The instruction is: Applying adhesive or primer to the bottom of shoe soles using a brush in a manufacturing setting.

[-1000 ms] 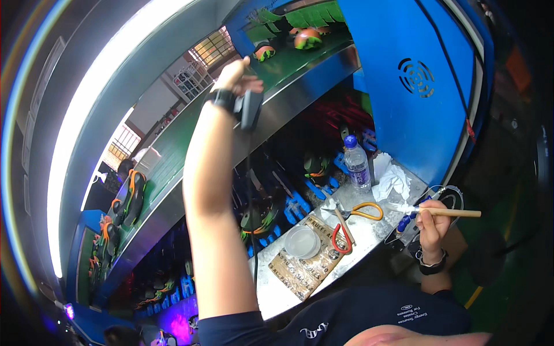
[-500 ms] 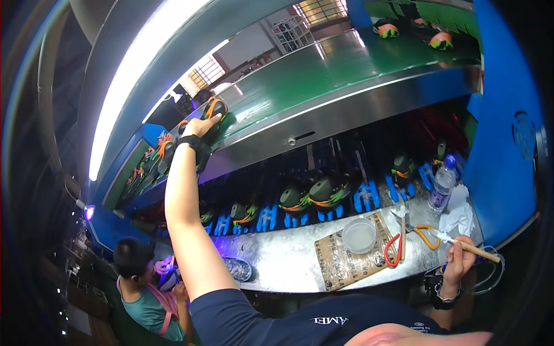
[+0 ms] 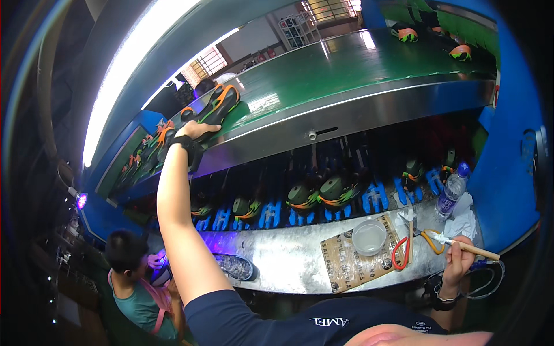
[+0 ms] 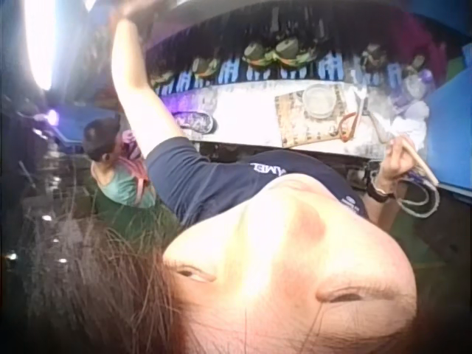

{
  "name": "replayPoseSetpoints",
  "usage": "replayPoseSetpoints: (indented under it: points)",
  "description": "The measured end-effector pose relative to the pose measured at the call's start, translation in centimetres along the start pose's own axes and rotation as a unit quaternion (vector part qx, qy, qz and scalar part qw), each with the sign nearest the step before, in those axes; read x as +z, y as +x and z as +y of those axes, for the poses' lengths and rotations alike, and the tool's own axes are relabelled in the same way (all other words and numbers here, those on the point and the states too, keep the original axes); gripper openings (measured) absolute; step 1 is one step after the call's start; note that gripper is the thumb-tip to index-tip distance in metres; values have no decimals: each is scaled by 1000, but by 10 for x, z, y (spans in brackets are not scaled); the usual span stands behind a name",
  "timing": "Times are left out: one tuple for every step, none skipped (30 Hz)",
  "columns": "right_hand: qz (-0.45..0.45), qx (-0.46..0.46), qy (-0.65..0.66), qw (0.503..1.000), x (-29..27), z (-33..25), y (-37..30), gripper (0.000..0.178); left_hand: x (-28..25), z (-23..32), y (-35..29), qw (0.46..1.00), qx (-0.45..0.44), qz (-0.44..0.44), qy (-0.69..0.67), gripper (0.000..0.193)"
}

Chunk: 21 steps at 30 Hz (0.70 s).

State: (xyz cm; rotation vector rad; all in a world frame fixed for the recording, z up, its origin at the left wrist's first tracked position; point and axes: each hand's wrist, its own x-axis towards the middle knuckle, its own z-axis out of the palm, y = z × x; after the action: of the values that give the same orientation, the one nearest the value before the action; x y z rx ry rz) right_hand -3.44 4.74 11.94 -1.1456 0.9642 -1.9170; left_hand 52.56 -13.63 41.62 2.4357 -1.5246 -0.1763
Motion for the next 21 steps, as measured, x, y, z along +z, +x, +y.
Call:
replayPoseSetpoints:
  points:
    - [-4, -2, 4, 1000, 2, 0, 0, 13, 0, -4, -5, 1000, -2, -1, 2, 66]
    - [-4, 4, 8, 1000, 5, 0, 1, 14, -1, -10, -9, 999, -1, 43, -12, 68]
    - [-4, 9, 6, 1000, 6, 0, 1, 14, -1, -14, -14, 996, 0, 85, -26, 70]
    - [-10, 11, 7, 1000, 8, 1, 0, 14, -7, -17, -17, 993, -1, 114, -5, 72]
    - [-16, 14, 7, 1000, 10, 2, 0, 14, -13, -21, -21, 984, 39, 172, 9, 70]
    - [-13, 20, 3, 1000, 12, 1, 1, 14, -21, -5, -35, 979, 68, 193, -12, 79]
    - [-15, 28, 0, 999, 13, 1, 2, 14, -36, 4, -50, 977, 57, 207, 2, 83]
    - [-21, 21, 6, 1000, 13, 0, 1, 14, -50, -3, -54, 956, 86, 275, 49, 81]
    - [-20, 15, 9, 1000, 13, 1, 1, 14, -60, 19, -78, 951, 134, 279, 18, 80]
    - [-22, 13, 12, 1000, 13, 2, 1, 15, -74, 27, -86, 944, 156, 290, 37, 80]
    - [-20, 18, 8, 1000, 14, 3, 0, 15, -81, 31, -92, 926, 168, 336, 46, 77]
    - [-19, 15, 9, 1000, 14, 4, -1, 15, -87, 38, -101, 930, 186, 313, -49, 72]
    - [-18, 12, 10, 1000, 15, 5, -2, 15, -89, 41, -106, 925, 202, 288, -145, 68]
    - [-17, 11, 14, 1000, 17, 5, -3, 15, -86, 39, -104, 926, 201, 285, -144, 68]
    - [-16, 11, 15, 1000, 16, 4, -6, 15, -83, 39, -101, 909, 257, 274, -181, 67]
    - [-10, 14, 15, 1000, 16, 2, -8, 15, -77, 38, -92, 886, 313, 261, -220, 66]
    - [-10, 17, 21, 1000, 15, 1, -10, 15, -72, 19, -71, 869, 351, 255, -236, 72]
    - [-1, 16, 18, 1000, 14, -1, -12, 15, -44, 29, -71, 858, 323, 273, -293, 76]
    - [2, 17, 11, 1000, 12, -5, -15, 16, -17, 41, -73, 842, 294, 289, -348, 81]
    - [-7, 18, 12, 1000, 12, -7, -17, 16, -10, 27, -69, 830, 308, 293, -363, 80]
    - [-4, 17, 10, 1000, 12, -9, -18, 16, -1, 25, -64, 816, 323, 289, -382, 78]
